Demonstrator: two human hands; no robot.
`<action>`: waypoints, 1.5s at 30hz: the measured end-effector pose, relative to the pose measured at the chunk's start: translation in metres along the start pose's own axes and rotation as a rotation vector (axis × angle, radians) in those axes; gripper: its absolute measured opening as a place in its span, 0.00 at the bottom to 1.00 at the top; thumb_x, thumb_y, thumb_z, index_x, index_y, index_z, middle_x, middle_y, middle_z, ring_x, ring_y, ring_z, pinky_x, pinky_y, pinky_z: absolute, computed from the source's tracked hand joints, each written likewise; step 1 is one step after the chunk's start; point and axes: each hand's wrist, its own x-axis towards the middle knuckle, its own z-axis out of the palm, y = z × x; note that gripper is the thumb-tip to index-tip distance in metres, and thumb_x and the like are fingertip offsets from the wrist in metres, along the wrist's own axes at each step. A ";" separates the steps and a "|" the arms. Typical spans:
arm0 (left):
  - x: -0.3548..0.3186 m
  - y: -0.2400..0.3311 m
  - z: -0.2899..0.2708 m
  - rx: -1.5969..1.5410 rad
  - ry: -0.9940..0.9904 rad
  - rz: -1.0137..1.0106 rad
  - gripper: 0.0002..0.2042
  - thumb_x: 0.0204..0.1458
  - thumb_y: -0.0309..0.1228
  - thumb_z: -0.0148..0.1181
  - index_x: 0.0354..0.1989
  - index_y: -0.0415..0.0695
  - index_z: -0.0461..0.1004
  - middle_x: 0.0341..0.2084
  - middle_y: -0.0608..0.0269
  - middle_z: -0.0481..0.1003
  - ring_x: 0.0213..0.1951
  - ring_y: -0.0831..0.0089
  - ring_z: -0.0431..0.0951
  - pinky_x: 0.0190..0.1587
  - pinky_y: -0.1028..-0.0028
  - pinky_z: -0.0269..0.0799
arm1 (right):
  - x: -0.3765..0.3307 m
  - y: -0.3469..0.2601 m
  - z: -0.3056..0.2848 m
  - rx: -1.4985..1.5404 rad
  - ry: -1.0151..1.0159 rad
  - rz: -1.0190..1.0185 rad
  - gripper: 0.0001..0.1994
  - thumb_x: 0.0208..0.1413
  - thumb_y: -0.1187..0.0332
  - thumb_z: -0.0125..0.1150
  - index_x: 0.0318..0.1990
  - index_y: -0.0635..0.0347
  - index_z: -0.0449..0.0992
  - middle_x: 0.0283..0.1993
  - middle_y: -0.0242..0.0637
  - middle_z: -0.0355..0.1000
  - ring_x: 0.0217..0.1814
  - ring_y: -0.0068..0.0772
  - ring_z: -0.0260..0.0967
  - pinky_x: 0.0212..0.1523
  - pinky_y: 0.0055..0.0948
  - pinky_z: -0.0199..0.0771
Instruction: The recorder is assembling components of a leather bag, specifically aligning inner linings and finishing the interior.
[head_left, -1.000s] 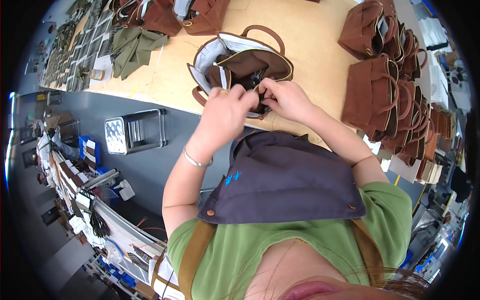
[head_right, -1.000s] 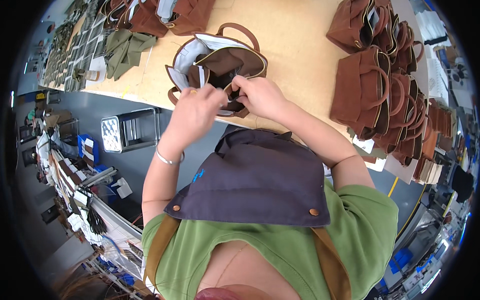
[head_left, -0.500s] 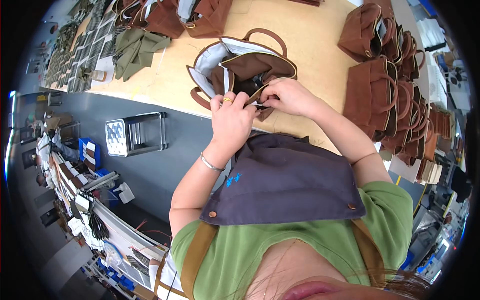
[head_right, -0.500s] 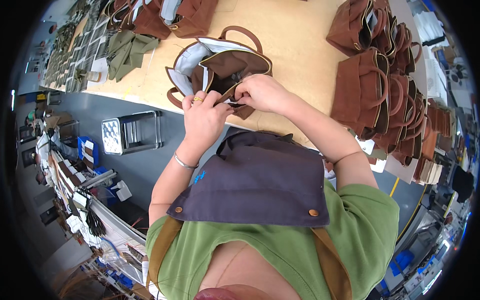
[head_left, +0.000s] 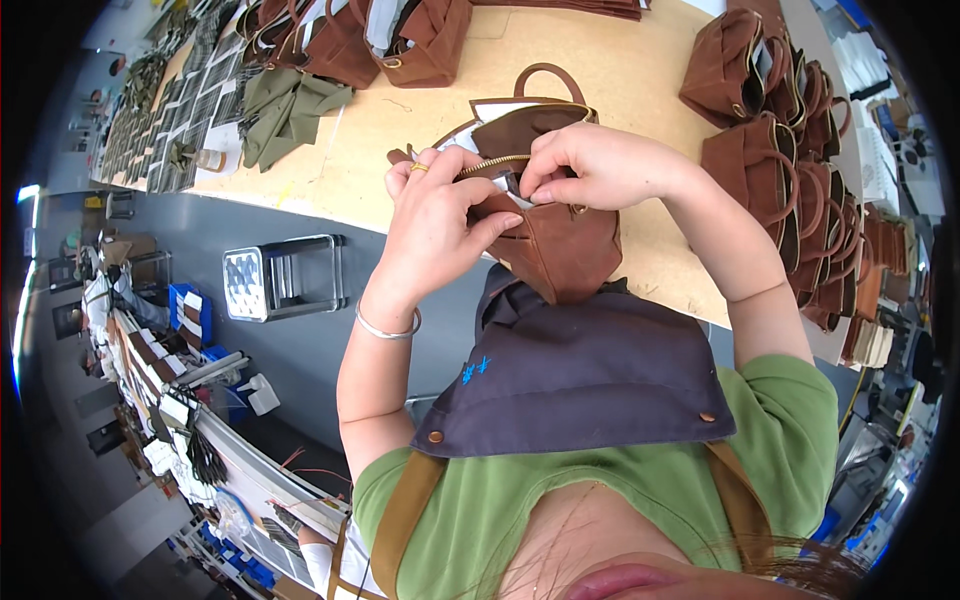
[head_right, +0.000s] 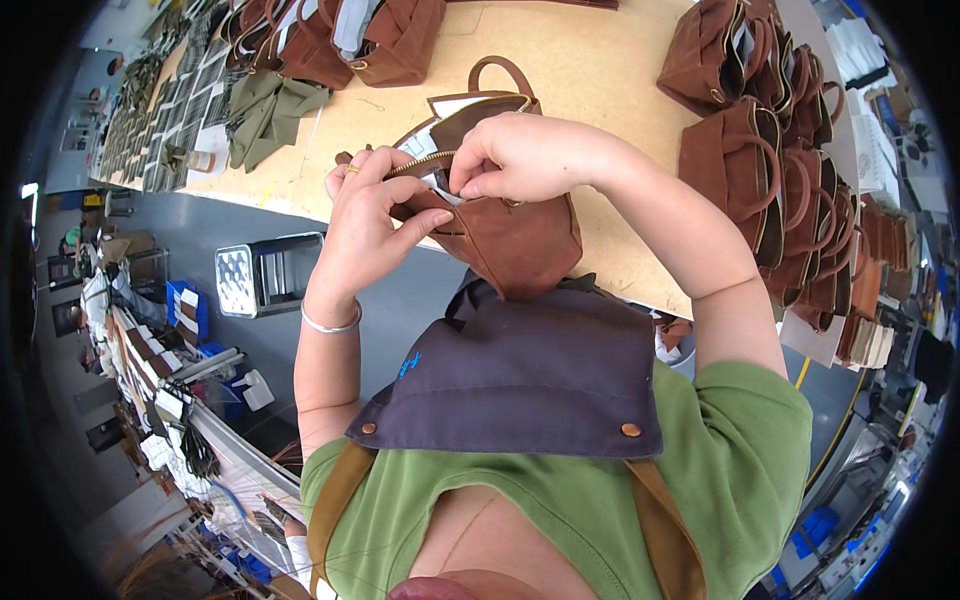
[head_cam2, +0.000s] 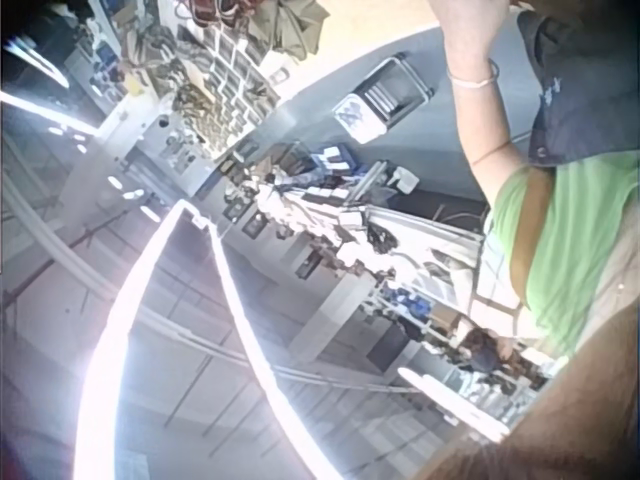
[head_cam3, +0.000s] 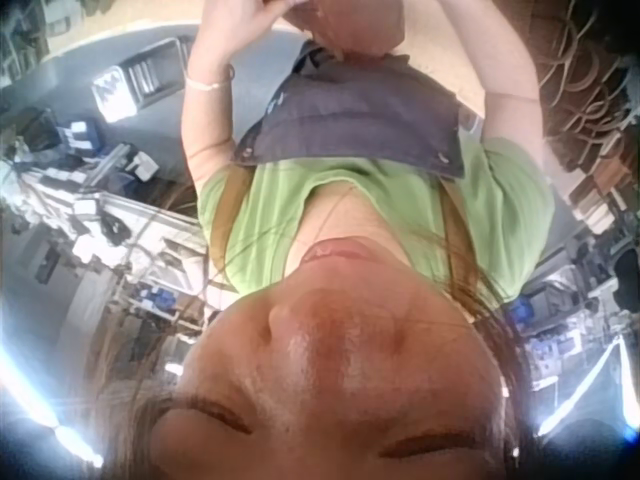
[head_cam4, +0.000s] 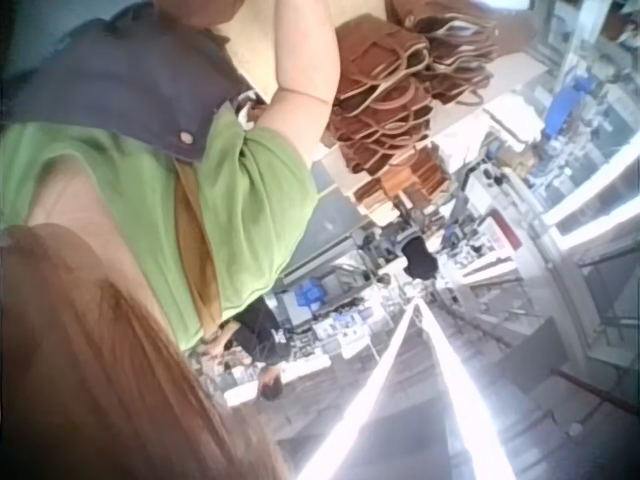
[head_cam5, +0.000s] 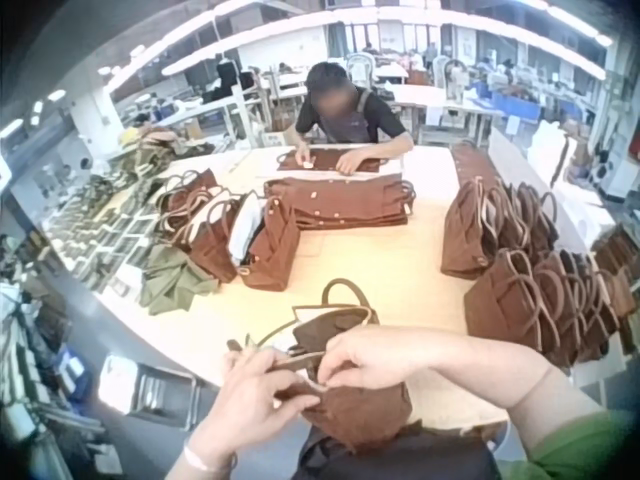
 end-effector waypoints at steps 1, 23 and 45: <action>-0.001 -0.001 0.001 0.004 0.013 0.002 0.10 0.41 0.36 0.75 0.30 0.48 0.81 0.41 0.64 0.72 0.46 0.65 0.70 0.53 0.64 0.51 | 0.001 -0.001 0.000 0.001 -0.002 0.039 0.08 0.57 0.70 0.62 0.41 0.61 0.81 0.34 0.37 0.77 0.38 0.34 0.74 0.41 0.33 0.74; -0.009 -0.020 0.005 -0.160 0.079 -0.040 0.07 0.45 0.29 0.71 0.30 0.49 0.77 0.49 0.67 0.72 0.45 0.72 0.72 0.52 0.66 0.51 | 0.012 0.018 0.006 0.396 0.046 0.139 0.04 0.55 0.71 0.66 0.38 0.57 0.80 0.39 0.29 0.71 0.35 0.19 0.68 0.39 0.23 0.71; -0.007 -0.020 -0.003 -0.260 -0.036 0.014 0.09 0.45 0.26 0.68 0.29 0.46 0.72 0.49 0.69 0.80 0.50 0.68 0.70 0.57 0.63 0.50 | -0.046 0.075 -0.084 0.387 0.523 -0.134 0.06 0.61 0.69 0.59 0.43 0.56 0.78 0.40 0.31 0.76 0.33 0.21 0.72 0.31 0.21 0.72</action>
